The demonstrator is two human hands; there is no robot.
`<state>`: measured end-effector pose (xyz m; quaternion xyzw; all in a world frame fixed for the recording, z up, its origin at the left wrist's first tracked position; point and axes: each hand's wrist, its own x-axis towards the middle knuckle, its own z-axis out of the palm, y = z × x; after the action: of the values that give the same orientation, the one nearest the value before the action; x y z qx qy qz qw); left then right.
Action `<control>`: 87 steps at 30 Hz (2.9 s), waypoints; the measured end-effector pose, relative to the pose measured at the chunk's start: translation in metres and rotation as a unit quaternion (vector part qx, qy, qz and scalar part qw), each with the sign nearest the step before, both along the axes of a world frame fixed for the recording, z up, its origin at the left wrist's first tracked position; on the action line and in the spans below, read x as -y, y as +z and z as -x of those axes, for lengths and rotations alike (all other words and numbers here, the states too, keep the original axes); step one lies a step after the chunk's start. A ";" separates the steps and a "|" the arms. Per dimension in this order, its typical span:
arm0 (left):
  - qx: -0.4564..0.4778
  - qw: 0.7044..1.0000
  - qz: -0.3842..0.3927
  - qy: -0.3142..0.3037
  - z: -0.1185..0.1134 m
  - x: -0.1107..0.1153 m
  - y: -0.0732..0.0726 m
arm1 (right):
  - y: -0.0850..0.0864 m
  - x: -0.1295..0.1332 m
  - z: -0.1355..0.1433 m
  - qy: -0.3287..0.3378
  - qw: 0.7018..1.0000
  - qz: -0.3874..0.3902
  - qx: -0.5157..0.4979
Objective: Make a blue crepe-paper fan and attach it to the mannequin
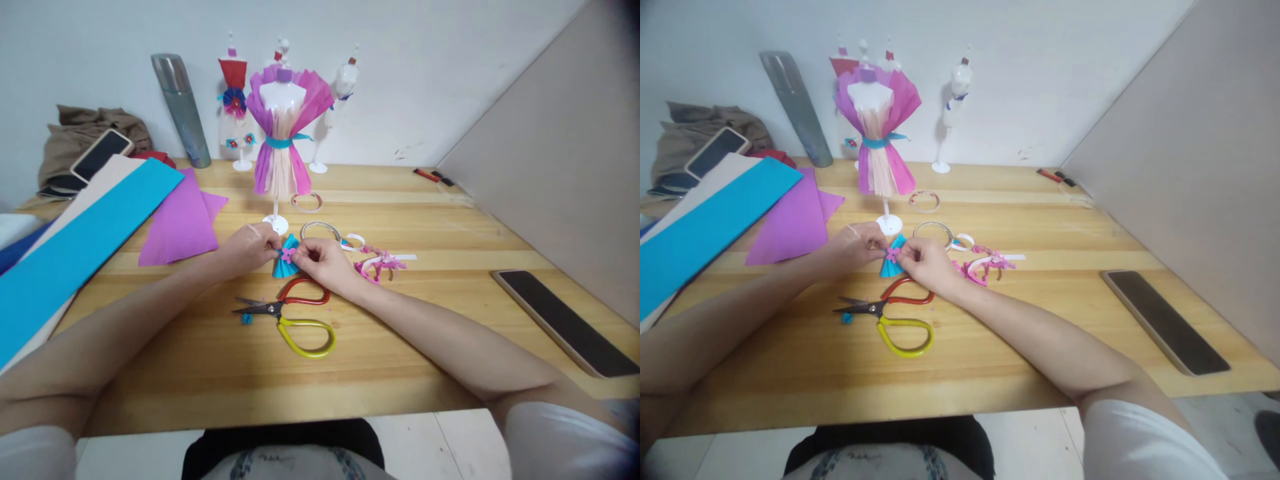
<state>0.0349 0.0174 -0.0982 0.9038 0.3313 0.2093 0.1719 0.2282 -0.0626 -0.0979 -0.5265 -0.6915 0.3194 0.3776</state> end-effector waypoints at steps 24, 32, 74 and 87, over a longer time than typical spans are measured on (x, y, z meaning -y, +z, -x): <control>0.074 0.989 -0.105 0.069 -0.014 0.026 -0.008 | 0.004 -0.005 -0.001 -0.060 0.997 -0.038 0.042; 0.100 0.988 -0.102 0.059 -0.015 0.025 -0.013 | 0.005 -0.005 -0.002 -0.070 0.993 -0.066 0.072; -0.047 0.985 0.160 0.037 0.005 -0.003 0.016 | 0.003 0.007 0.004 0.049 0.987 -0.028 0.149; -0.115 0.990 -0.012 0.078 0.009 -0.004 0.011 | -0.002 0.009 0.005 0.058 0.984 -0.070 0.152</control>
<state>0.0254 0.0216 -0.0871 0.8953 0.4157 0.1210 0.1052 0.2230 -0.0718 -0.0996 -0.5000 -0.7911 0.2078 0.2847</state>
